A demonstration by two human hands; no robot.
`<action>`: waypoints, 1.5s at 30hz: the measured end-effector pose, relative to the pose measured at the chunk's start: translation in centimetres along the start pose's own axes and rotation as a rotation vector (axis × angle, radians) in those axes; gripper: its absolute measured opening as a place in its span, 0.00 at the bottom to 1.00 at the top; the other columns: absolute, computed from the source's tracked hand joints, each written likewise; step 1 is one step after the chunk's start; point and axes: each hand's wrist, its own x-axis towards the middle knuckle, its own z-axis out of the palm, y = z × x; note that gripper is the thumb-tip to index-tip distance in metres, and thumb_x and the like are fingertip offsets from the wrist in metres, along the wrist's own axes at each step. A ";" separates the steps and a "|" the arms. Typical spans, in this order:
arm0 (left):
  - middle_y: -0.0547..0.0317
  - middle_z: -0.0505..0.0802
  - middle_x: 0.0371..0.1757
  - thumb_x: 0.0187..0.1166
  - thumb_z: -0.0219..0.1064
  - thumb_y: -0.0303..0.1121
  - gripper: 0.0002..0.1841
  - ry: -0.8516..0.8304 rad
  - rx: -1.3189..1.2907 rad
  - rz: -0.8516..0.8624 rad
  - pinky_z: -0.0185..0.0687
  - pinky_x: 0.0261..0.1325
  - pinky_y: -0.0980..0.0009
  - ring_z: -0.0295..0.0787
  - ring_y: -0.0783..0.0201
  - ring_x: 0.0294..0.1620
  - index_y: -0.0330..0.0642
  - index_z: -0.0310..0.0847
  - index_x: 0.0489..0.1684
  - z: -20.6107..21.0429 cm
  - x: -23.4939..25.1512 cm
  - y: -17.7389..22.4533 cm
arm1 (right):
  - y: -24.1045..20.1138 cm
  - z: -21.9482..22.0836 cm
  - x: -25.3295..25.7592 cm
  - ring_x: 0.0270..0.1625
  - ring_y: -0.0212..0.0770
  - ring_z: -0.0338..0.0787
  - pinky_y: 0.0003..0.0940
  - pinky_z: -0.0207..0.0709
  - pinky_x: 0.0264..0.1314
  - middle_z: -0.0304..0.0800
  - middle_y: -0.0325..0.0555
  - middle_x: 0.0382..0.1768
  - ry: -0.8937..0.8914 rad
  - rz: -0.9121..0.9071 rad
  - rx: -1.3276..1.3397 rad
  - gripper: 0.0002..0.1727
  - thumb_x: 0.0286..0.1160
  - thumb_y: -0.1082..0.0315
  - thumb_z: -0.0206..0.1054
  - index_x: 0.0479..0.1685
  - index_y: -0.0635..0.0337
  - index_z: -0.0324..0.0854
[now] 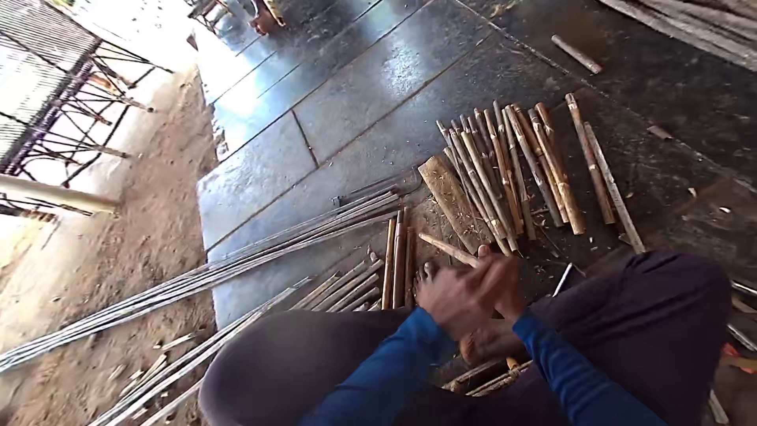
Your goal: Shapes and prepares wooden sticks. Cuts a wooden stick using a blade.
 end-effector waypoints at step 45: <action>0.49 0.94 0.54 0.73 0.75 0.22 0.09 0.547 -0.058 -0.055 0.90 0.62 0.56 0.93 0.51 0.56 0.39 0.92 0.48 -10.3 1.9 -4.6 | 4.2 4.1 8.0 0.43 0.55 0.94 0.64 0.84 0.45 0.92 0.52 0.33 0.181 -0.307 0.018 0.46 0.89 0.32 0.26 0.43 0.55 0.88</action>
